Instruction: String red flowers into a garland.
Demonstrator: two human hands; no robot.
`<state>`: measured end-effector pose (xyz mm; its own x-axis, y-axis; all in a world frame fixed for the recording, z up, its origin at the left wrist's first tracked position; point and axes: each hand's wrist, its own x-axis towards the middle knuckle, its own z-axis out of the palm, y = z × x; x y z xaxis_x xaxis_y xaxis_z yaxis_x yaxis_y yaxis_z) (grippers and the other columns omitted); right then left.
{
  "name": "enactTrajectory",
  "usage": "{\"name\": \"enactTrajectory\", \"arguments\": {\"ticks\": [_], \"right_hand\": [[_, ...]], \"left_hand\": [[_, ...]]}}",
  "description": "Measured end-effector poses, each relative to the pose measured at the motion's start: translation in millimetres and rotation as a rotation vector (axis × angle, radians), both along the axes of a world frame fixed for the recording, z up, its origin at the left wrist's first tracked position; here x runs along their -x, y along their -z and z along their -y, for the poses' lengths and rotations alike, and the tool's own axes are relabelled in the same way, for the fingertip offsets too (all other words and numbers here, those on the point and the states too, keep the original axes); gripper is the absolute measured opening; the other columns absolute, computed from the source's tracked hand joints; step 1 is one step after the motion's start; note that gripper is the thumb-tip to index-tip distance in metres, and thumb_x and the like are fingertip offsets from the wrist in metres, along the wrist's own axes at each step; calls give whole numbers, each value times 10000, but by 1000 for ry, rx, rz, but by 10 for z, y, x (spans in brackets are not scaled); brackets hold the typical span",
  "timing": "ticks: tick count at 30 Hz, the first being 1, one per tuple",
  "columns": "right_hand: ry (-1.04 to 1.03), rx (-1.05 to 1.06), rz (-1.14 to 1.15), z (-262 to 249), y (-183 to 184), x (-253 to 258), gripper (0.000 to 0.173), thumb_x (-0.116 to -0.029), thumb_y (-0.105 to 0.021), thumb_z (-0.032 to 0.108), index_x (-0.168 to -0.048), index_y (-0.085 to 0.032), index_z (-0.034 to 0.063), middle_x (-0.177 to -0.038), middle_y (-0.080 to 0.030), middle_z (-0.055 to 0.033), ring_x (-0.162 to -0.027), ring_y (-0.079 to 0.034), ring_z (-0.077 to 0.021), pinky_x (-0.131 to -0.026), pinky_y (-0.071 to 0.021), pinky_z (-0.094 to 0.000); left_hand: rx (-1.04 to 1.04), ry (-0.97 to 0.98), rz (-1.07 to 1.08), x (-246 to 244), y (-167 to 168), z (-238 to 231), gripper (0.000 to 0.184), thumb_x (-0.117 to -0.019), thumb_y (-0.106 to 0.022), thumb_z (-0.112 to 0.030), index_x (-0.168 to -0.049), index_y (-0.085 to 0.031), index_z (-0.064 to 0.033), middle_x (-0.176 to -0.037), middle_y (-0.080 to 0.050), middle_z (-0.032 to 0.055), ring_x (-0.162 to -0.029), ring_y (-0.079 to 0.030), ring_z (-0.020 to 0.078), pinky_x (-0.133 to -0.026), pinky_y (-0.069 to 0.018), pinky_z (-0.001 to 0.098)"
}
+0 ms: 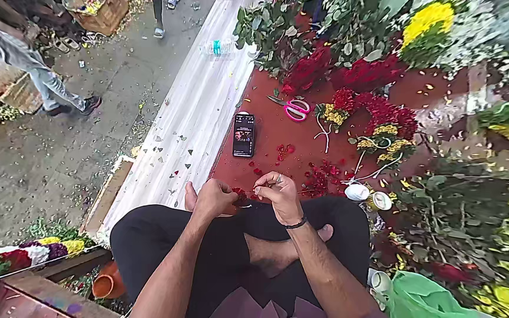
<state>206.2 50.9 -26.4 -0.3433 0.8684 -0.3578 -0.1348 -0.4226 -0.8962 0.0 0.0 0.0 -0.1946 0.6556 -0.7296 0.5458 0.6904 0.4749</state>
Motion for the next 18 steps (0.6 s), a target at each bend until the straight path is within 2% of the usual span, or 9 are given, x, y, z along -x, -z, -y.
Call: {"name": "enactTrajectory", "arguments": {"ticks": [3,5,9,11,13,16,18], "right_hand": [[-64,84,-18,72,10,18,339,-778,-748,-63,-1082,-602,-23,-845,-710,-180,-662,-672,-233,-578,-566,-339],[-113,109,32,79,51,42,454,-768,-774,-56,-1166,-558,-19,-843,-721,-183,-648,-679,-241,-550,-556,-333],[-136,92,188,103,166,99,547,-761,-831,-11,-1223,-538,4,-824,-741,-140,-605,-685,-231,-500,-551,-321],[-146,55,269,104,200,103,556,-749,-857,27,-1221,-562,31,-810,-750,-103,-605,-689,-209,-517,-560,-323],[-167,22,323,93,218,90,601,-722,-881,69,-1241,-579,63,-777,-736,-68,-631,-691,-188,-580,-588,-340],[-197,-7,359,24,248,22,799,-685,-912,117,-1379,-519,92,-761,-651,-48,-645,-632,-184,-625,-583,-368],[-169,-22,326,-72,258,-84,863,-695,-892,76,-1450,-476,118,-851,-641,-67,-712,-624,-211,-645,-578,-395]], "left_hand": [[-39,-46,72,-9,11,18,217,-852,-774,-370,-770,-754,-170,-699,-672,-29,-672,-629,123,-688,-523,453],[-50,-75,127,-16,18,14,164,-889,-743,-320,-826,-788,-176,-750,-715,-35,-713,-660,99,-724,-546,427],[-79,-90,211,-52,30,9,113,-894,-726,-257,-911,-814,-189,-845,-759,-38,-801,-701,82,-766,-578,395],[-90,-77,224,-71,31,10,112,-875,-769,-284,-915,-818,-192,-849,-764,-41,-808,-709,78,-781,-587,393],[-118,-76,226,-87,48,11,123,-865,-802,-314,-873,-816,-192,-801,-754,-50,-764,-700,71,-759,-587,382],[-135,-106,228,-86,60,10,107,-859,-801,-269,-824,-800,-167,-751,-736,-36,-720,-683,76,-724,-575,381],[-135,-136,219,-69,53,15,108,-840,-799,-249,-788,-782,-156,-718,-712,-29,-688,-657,82,-695,-552,383]]}}
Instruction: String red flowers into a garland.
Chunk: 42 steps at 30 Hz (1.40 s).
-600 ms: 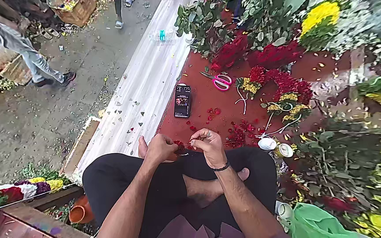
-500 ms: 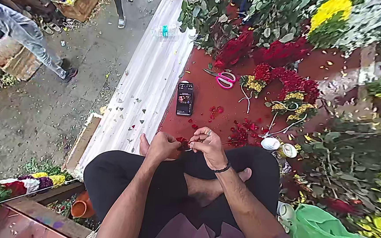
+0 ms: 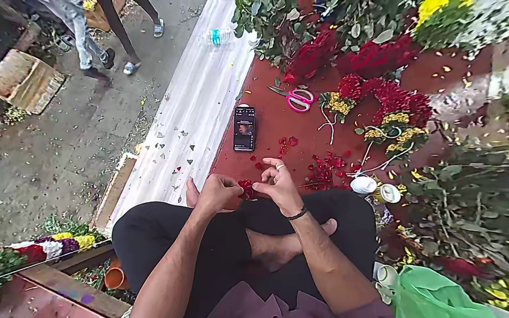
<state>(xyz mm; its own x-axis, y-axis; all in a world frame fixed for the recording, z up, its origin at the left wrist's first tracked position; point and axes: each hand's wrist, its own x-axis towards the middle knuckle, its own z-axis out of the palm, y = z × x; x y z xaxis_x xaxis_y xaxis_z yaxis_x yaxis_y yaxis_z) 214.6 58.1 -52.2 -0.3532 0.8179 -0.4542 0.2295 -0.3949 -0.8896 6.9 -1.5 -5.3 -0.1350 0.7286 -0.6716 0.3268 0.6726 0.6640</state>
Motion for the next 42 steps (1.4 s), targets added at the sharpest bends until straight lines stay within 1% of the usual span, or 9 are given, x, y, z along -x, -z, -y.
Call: {"name": "enactTrajectory", "arguments": {"ticks": [5,11,18,20,23,27,32,37,42], "right_hand": [[-347,-6,19,-141,73,-160,866,-755,-826,161,-1531,-443,193,-1360,-639,-36,-1218,-630,-207,-981,-565,-446],[-496,-135,-13,-188,95,-213,118,-908,-755,238,-909,-793,126,-870,-743,26,-778,-682,-63,-733,-584,-289],[-461,-152,-362,-100,-140,-57,95,-911,-740,120,-918,-786,37,-863,-716,-26,-813,-666,-89,-751,-578,-273],[-438,-104,-415,-115,-27,-34,93,-925,-724,82,-944,-780,10,-891,-732,-42,-842,-677,-93,-792,-583,-283],[-423,199,-531,11,71,-17,92,-950,-628,84,-936,-716,61,-844,-718,25,-761,-659,-24,-723,-571,-223],[-559,18,-579,76,-19,85,124,-955,-698,74,-957,-780,-19,-816,-747,-43,-629,-624,-36,-587,-531,-218],[-459,-49,-488,-151,-162,-140,103,-920,-707,53,-936,-789,-8,-891,-775,-57,-821,-713,-72,-789,-596,-275],[-542,71,-101,-422,-88,-565,177,-976,-666,181,-959,-781,47,-726,-687,7,-587,-559,-40,-566,-474,-225],[-294,-89,479,-690,219,-576,158,-1006,-644,201,-1051,-778,131,-957,-746,-76,-820,-695,-228,-760,-563,-513]], "left_hand": [[40,-23,-16,43,25,19,139,-794,-804,-232,-716,-739,-139,-662,-671,-16,-642,-625,110,-652,-527,403],[84,-56,-137,123,19,8,225,-784,-813,-271,-654,-685,-138,-618,-643,-6,-597,-614,141,-616,-511,437],[166,412,-227,38,-249,-12,226,-803,-763,-371,-826,-752,-146,-785,-716,58,-781,-698,263,-755,-554,610],[-29,525,74,40,-336,35,155,-838,-773,-304,-806,-751,-154,-723,-690,-32,-661,-642,111,-641,-546,394],[-380,151,388,37,-285,74,92,-888,-754,-177,-869,-773,-90,-809,-729,-11,-727,-667,77,-674,-576,281],[-332,-193,-32,104,-77,50,135,-844,-814,-276,-831,-765,-151,-746,-736,6,-652,-688,142,-622,-585,397],[2,109,-67,230,-45,74,134,-827,-812,-361,-826,-805,-228,-781,-753,-62,-809,-716,117,-1030,-431,653],[101,359,-28,138,-172,47,143,-831,-809,-350,-791,-778,-216,-707,-711,-67,-706,-660,82,-919,-475,538],[134,366,-59,105,-225,51,157,-838,-795,-319,-790,-756,-175,-685,-675,-30,-631,-621,109,-649,-526,421]]}}
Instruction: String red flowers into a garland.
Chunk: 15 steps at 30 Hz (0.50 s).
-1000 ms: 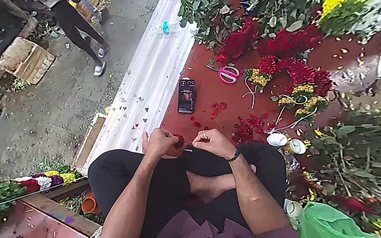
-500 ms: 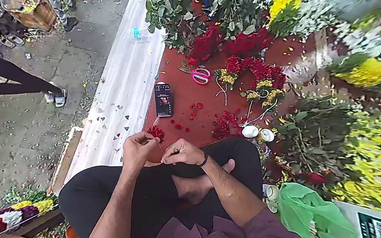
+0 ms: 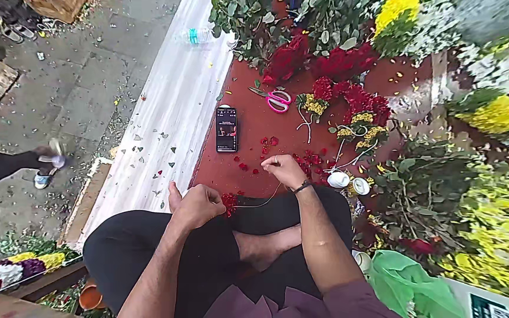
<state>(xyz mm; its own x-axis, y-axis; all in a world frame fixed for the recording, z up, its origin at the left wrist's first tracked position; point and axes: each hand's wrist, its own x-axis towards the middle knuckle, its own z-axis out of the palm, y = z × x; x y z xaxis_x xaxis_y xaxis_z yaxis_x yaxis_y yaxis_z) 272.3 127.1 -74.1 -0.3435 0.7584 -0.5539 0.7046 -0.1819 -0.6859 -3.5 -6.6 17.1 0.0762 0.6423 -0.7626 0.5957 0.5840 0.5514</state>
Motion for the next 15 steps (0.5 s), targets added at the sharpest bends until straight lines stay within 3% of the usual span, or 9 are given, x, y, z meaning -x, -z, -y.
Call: {"name": "enactTrajectory", "arguments": {"ticks": [3,8,10,12,15], "right_hand": [[-123,-47,183,-191,312,305,157,-957,-671,257,-1036,-792,196,-1009,-760,-44,-973,-716,-246,-869,-553,-600],[-209,-130,407,-97,782,734,263,-843,-767,413,-954,-755,175,-969,-728,-73,-976,-689,-306,-800,-548,-605],[-149,-112,344,-91,794,730,202,-824,-788,340,-904,-754,157,-959,-707,-79,-960,-678,-302,-794,-546,-603],[-25,-95,207,-136,761,620,166,-804,-804,291,-858,-758,141,-857,-727,-80,-841,-698,-282,-742,-552,-596],[71,-68,101,-186,720,470,150,-831,-796,189,-948,-753,107,-866,-740,-78,-802,-710,-245,-762,-578,-536]], "left_hand": [[6,34,-17,-31,-41,-21,154,-840,-783,-343,-803,-760,-195,-699,-678,-37,-644,-623,112,-656,-522,434],[26,53,-19,-60,19,8,161,-833,-776,-354,-810,-757,-196,-705,-683,-32,-653,-634,129,-654,-528,455],[40,56,-23,-64,28,5,159,-833,-773,-353,-818,-757,-195,-718,-687,-28,-674,-640,141,-671,-528,468],[30,63,-16,-68,31,-14,160,-839,-770,-353,-824,-759,-194,-723,-690,-24,-678,-643,143,-672,-532,470],[17,64,-13,-104,26,-21,162,-839,-773,-352,-818,-754,-192,-713,-680,-25,-668,-633,142,-664,-525,468]]}}
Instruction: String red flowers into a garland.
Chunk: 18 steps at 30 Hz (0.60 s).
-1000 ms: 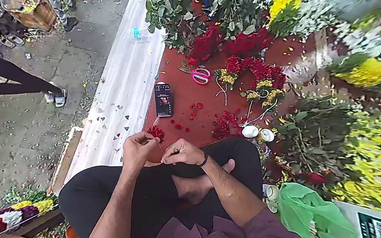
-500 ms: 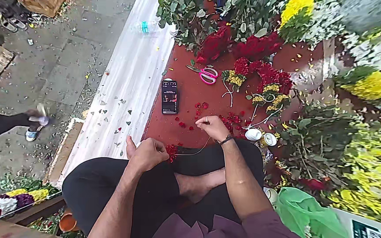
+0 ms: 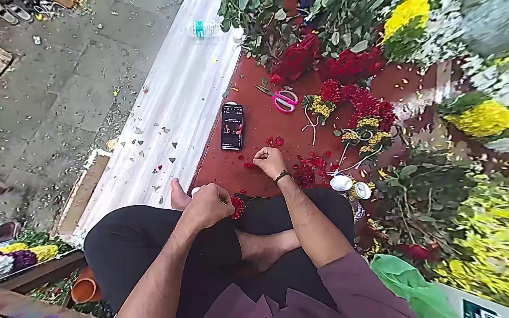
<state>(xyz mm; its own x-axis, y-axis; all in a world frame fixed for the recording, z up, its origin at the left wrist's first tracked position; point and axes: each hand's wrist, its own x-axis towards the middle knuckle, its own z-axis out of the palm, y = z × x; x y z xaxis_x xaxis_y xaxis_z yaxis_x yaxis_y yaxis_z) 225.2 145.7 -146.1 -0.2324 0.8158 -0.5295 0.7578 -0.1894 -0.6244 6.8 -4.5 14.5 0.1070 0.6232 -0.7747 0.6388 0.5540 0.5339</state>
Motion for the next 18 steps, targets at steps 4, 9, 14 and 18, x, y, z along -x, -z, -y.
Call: {"name": "enactTrajectory", "arguments": {"ticks": [4,9,14,18], "right_hand": [[-235,-63,159,10,90,131,202,-876,-759,288,-1046,-775,181,-997,-747,-44,-964,-709,-249,-843,-569,-575],[-291,-38,217,54,112,244,148,-815,-765,271,-885,-737,144,-891,-720,-92,-883,-697,-312,-728,-547,-606],[-151,-31,-26,3,64,41,207,-859,-714,156,-1063,-754,150,-881,-742,-40,-821,-712,-219,-777,-585,-531],[-442,-87,222,72,99,128,206,-826,-786,258,-1019,-771,188,-1029,-698,-61,-1042,-655,-289,-851,-553,-585]], "left_hand": [[0,5,-4,-21,9,11,165,-839,-771,-357,-815,-754,-195,-707,-679,-29,-657,-632,138,-653,-526,461],[27,-6,-34,16,71,-5,172,-820,-778,-361,-818,-757,-191,-720,-687,-16,-684,-645,155,-674,-527,484],[11,10,-10,-17,109,-21,178,-827,-766,-366,-815,-755,-189,-737,-696,-15,-704,-657,158,-686,-537,491],[12,12,-2,-23,96,-4,178,-828,-761,-363,-824,-756,-185,-747,-706,-12,-713,-668,162,-699,-548,490]]}}
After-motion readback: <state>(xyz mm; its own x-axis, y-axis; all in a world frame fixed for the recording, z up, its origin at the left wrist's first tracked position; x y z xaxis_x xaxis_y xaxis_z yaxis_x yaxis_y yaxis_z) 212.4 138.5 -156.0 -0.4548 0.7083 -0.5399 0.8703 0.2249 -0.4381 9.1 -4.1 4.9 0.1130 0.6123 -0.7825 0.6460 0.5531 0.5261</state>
